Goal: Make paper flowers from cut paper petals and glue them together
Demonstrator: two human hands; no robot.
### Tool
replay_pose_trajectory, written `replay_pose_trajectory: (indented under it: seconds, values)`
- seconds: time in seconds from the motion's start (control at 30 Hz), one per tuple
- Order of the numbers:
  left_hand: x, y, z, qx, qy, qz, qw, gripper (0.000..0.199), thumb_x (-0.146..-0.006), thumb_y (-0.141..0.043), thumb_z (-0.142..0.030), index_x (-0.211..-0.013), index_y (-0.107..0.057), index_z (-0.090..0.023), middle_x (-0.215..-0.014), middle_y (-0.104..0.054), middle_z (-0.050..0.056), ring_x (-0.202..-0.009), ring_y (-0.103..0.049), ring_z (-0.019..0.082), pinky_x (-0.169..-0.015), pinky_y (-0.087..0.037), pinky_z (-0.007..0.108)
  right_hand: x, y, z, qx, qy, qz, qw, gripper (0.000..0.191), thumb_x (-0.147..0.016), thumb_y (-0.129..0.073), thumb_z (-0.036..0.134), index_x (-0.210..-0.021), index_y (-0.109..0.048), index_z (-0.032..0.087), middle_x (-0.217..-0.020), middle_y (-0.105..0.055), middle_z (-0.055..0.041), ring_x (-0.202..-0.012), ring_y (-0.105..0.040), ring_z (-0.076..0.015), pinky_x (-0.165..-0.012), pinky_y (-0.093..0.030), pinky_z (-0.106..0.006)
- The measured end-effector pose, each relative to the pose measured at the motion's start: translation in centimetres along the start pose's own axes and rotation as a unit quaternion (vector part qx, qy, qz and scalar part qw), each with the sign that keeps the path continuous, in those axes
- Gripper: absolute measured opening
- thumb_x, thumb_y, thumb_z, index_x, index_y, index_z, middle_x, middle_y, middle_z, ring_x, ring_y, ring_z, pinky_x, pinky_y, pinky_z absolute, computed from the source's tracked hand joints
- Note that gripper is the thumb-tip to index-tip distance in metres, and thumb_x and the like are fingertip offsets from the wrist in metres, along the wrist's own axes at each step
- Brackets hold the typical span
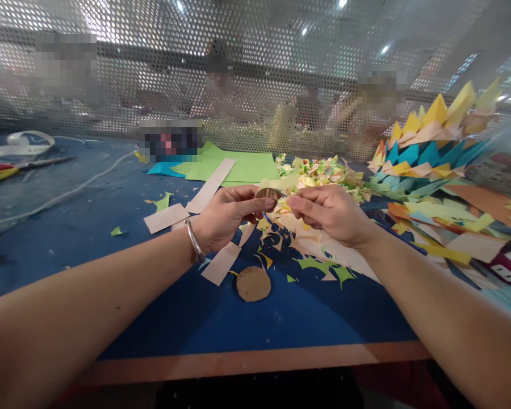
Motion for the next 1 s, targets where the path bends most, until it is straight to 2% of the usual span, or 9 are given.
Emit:
replay_pose_trajectory:
  seconds: [0.3, 0.6, 1.0]
  values:
    - [-0.02, -0.29, 0.21, 0.012, 0.008, 0.030, 0.999, 0.006, -0.076, -0.078, -0.022, -0.074, -0.076, -0.017, -0.067, -0.060, -0.002, -0.059, -0.052, 0.009, -0.060, -0.039, 0.025, 0.01, -0.04, 0.05, -0.008, 0.001, 0.008, 1.000, 0.050, -0.093, -0.059, 0.055, -0.060, -0.049, 0.018, -0.055, -0.034, 0.0062, -0.046, -0.027, -0.0054, -0.043, -0.020, -0.025]
    - [-0.01, -0.29, -0.10, 0.015, -0.005, 0.022, 1.000, 0.006, -0.074, -0.079, -0.021, -0.073, -0.076, -0.016, -0.065, -0.054, -0.002, -0.057, -0.045, 0.007, -0.055, -0.035, 0.023, 0.05, 0.10, -0.10, -0.018, -0.008, 0.008, 1.000, 0.049, -0.091, -0.062, 0.055, -0.061, -0.050, 0.018, -0.053, -0.033, 0.0069, -0.045, -0.026, -0.0055, -0.043, -0.020, -0.025]
    - [-0.06, -0.48, -0.22, 0.008, -0.002, 0.042, 0.999, 0.007, -0.075, -0.077, -0.021, -0.072, -0.074, -0.016, -0.065, -0.051, -0.003, -0.056, -0.042, 0.006, -0.054, -0.031, 0.023, 0.12, 0.02, -0.05, -0.013, -0.008, 0.007, 1.000, 0.050, -0.092, -0.061, 0.056, -0.060, -0.049, 0.018, -0.053, -0.033, 0.0070, -0.045, -0.026, -0.0053, -0.043, -0.020, -0.025]
Point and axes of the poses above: each hand's wrist, its own x-axis away from the middle knuckle, its own y-axis out of the back of the hand, z = x × y, the point moved 7 cm from there along -x, towards the middle knuckle
